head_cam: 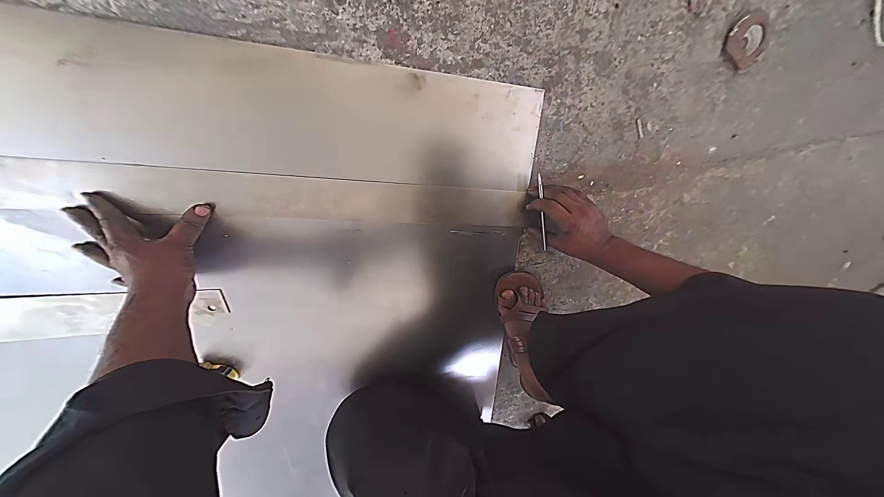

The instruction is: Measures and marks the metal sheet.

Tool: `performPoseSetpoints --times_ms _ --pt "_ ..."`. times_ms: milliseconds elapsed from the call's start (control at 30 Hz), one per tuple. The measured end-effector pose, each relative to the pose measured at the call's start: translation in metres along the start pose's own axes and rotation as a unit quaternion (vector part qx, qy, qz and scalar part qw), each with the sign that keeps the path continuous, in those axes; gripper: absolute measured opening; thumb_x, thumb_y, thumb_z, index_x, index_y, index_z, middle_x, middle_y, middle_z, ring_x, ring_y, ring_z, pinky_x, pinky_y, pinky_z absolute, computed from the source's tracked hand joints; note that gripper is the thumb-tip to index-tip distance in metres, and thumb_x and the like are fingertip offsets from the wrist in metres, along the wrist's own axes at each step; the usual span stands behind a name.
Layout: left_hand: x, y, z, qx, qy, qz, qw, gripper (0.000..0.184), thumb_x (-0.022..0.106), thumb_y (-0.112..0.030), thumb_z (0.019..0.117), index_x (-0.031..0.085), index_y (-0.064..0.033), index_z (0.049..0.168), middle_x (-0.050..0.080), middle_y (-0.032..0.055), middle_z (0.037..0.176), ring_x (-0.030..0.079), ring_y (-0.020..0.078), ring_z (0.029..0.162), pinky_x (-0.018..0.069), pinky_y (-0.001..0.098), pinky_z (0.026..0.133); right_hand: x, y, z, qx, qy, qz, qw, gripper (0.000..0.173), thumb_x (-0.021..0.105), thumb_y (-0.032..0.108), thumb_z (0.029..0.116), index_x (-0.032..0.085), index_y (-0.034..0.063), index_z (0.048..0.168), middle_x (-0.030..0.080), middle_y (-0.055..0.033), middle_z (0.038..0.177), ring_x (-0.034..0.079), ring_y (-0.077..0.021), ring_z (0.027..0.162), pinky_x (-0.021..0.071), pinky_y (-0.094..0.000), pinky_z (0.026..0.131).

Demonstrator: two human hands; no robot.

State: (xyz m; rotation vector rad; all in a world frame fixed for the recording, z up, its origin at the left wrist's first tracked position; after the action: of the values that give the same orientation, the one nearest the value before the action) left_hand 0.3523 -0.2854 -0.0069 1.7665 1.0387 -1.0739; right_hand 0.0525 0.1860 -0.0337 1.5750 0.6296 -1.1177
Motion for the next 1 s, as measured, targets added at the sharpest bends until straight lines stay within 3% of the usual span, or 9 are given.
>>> performPoseSetpoints --times_ms 33,67,100,133,200,400,633,800,1000 --pt "0.01 0.002 0.009 -0.113 0.085 -0.06 0.988 0.107 0.077 -0.033 0.0929 0.001 -0.0212 0.167 -0.011 -0.0038 0.174 -0.011 0.0127 0.159 -0.0036 0.0396 0.128 0.0 0.0 0.0 0.001 -0.004 0.001 1.0 0.036 0.071 0.033 0.0925 0.07 0.0095 0.12 0.07 -0.0145 0.129 0.065 -0.0311 0.125 0.0514 -0.0442 0.107" --pt "0.031 0.021 0.024 -0.106 0.092 -0.131 0.981 0.103 0.075 -0.032 0.0948 0.003 -0.0171 0.167 -0.005 0.0043 0.175 -0.002 0.0229 0.161 0.0064 0.0489 0.129 0.0 -0.001 0.0 0.003 -0.007 0.003 1.0 0.036 0.071 0.033 0.0924 0.07 0.0098 0.12 0.07 -0.0141 0.13 0.065 -0.0304 0.126 0.0514 -0.0438 0.107" --pt "0.06 0.055 0.046 0.0 0.023 -0.228 0.973 0.105 0.075 -0.046 0.089 0.014 -0.0098 0.167 0.008 0.0188 0.173 0.012 0.0374 0.159 0.0168 0.0599 0.126 0.0 -0.002 0.0 0.005 -0.007 0.007 1.0 0.036 0.072 0.033 0.0924 0.07 0.01 0.12 0.07 -0.0135 0.13 0.064 -0.0298 0.127 0.0514 -0.0439 0.108" --pt "0.084 0.08 0.065 0.013 0.009 -0.283 0.959 0.115 0.075 -0.066 0.0794 0.017 -0.0198 0.167 0.011 0.0146 0.173 0.015 0.0372 0.158 0.0181 0.0634 0.125 0.001 -0.003 -0.001 0.005 -0.007 0.011 1.0 0.037 0.072 0.034 0.092 0.07 0.0101 0.12 0.069 -0.0133 0.131 0.063 -0.0296 0.127 0.0512 -0.0443 0.108" --pt "0.1 0.095 0.08 -0.013 0.042 -0.302 0.952 0.126 0.075 -0.08 0.0677 0.013 -0.0337 0.167 0.006 0.0056 0.175 0.011 0.0334 0.159 0.0158 0.0657 0.124 0.0 -0.004 -0.001 0.007 -0.009 0.015 1.0 0.037 0.073 0.034 0.0916 0.069 0.0105 0.121 0.069 -0.0126 0.131 0.063 -0.0291 0.128 0.0514 -0.0441 0.108" --pt "0.097 0.095 0.083 -0.013 0.043 -0.294 0.955 0.126 0.078 -0.078 0.0666 0.016 -0.0323 0.167 0.015 0.0058 0.174 0.018 0.0285 0.158 0.0182 0.0596 0.126 0.001 -0.006 -0.001 0.012 -0.014 0.023 1.0 0.037 0.074 0.032 0.0901 0.07 0.0099 0.119 0.07 -0.0124 0.129 0.064 -0.0287 0.127 0.051 -0.0441 0.109" --pt "0.095 0.091 0.078 -0.021 0.05 -0.309 0.95 0.12 0.079 -0.073 0.0707 0.017 -0.0361 0.166 0.015 0.0042 0.174 0.016 0.0292 0.159 0.0166 0.0605 0.127 0.002 -0.01 0.0 0.018 -0.004 0.038 0.999 0.039 0.077 0.033 0.0887 0.07 0.0117 0.121 0.07 -0.0107 0.131 0.064 -0.0275 0.127 0.0509 -0.0446 0.108" --pt "0.1 0.095 0.079 -0.038 0.051 -0.319 0.945 0.122 0.08 -0.076 0.0674 0.017 -0.04 0.166 0.015 0.0052 0.174 0.017 0.0338 0.158 0.0251 0.0637 0.123 0.004 -0.008 -0.002 0.018 -0.001 0.029 0.999 0.038 0.076 0.032 0.0892 0.069 0.0112 0.121 0.069 -0.0119 0.132 0.063 -0.0285 0.128 0.0502 -0.0447 0.109" --pt "0.101 0.095 0.083 -0.017 0.044 -0.311 0.949 0.123 0.077 -0.078 0.0684 0.017 -0.0356 0.167 0.013 0.0033 0.174 0.015 0.0296 0.159 0.0179 0.0609 0.126 0.002 -0.003 -0.002 0.009 -0.009 0.02 1.0 0.035 0.074 0.03 0.0915 0.069 0.0095 0.12 0.069 -0.0143 0.131 0.064 -0.0305 0.127 0.0505 -0.0444 0.109"
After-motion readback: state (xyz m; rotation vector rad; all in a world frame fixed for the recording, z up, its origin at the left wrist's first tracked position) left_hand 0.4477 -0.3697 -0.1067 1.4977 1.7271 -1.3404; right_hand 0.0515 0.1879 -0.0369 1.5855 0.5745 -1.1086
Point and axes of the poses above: each hand's wrist, its own z-axis towards the middle knuckle, its own x-axis out of the palm, y = z × x, the point moved 8 cm from there along z, towards the middle knuckle
